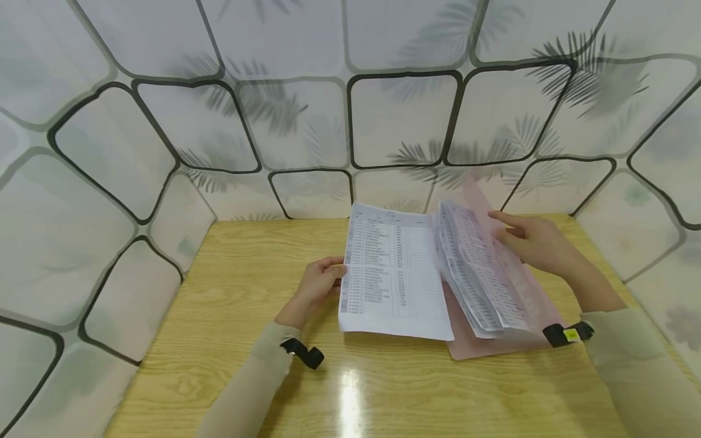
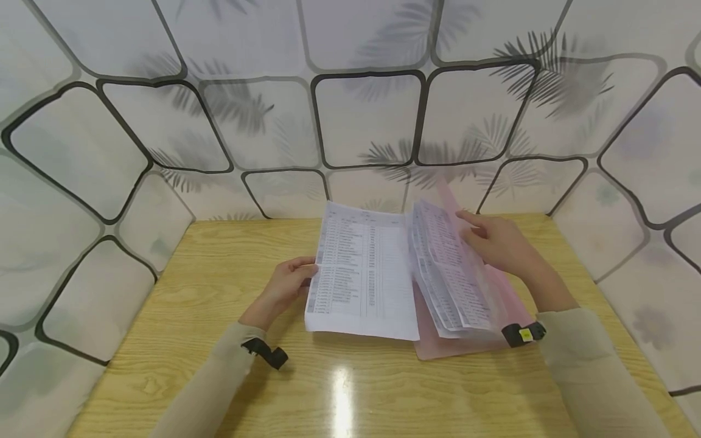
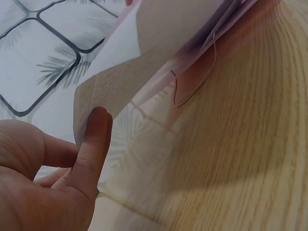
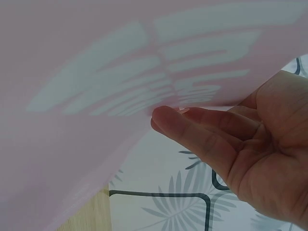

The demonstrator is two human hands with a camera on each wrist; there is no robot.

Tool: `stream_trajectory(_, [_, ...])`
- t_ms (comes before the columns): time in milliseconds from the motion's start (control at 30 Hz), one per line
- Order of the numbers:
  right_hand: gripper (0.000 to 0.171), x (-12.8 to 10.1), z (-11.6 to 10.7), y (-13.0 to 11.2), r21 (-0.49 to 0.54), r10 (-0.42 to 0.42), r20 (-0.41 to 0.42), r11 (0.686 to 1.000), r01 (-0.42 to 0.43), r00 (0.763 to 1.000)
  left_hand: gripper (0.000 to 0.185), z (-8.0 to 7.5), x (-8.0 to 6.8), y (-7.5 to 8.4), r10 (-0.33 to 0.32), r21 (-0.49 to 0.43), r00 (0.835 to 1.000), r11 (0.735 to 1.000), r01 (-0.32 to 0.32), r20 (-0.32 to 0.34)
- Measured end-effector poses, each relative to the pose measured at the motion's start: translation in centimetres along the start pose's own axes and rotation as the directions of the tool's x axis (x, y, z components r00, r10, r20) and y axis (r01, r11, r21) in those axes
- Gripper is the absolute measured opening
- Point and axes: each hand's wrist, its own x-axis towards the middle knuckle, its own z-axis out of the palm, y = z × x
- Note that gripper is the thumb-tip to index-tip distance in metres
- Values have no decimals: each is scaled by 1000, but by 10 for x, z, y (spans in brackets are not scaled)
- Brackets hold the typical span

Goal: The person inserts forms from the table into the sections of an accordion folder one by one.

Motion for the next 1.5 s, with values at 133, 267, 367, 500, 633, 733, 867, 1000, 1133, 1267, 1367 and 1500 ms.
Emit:
stream_trajectory(133, [53,1,0,0,7,5,4,1000,-5,1000,37,4,0,-2,-5,7,1000,1000,5,6])
stream_trajectory(267, [54,2,1,0,15,10,12,1000,-10,1000,38,12,0,-6,1,7,1000,1000,-1,12])
stream_trajectory(367, [54,2,1,-1,14,8,12,1000,-8,1000,38,17,0,-8,-6,-7,1000,1000,6,7])
stream_trajectory(500, [54,1,1,-3,8,4,12,1000,-4,1000,38,19,1,-11,-30,-64,1000,997,31,8])
stream_trajectory(633, [54,1,0,-3,5,9,17,1000,-9,1000,37,18,3,-13,-40,-119,999,992,41,11])
stream_trajectory(733, [55,1,0,-3,8,13,20,1000,-13,1000,36,17,5,-15,-46,-152,999,987,46,3])
stream_trajectory(867, [55,2,0,-3,5,17,23,1000,-18,1000,37,19,3,-16,-53,-175,999,983,54,10])
stream_trajectory(1000, [55,2,1,-4,10,23,32,1000,-23,999,38,28,-1,-18,-40,-176,999,983,46,36])
stream_trajectory(1133, [55,2,1,-2,18,19,33,1000,-20,999,37,38,-3,-22,-29,-193,998,980,38,48])
stream_trajectory(1267, [55,3,2,-1,18,13,26,1000,-14,1000,37,49,-4,-27,-26,-213,998,976,37,52])
stream_trajectory(1367, [54,3,3,-2,11,7,20,1000,-7,1000,37,56,-5,-30,-20,-222,998,974,32,58])
stream_trajectory(1500, [54,4,4,-2,8,-2,12,1000,2,1000,37,65,-7,-32,-13,-239,998,970,29,68])
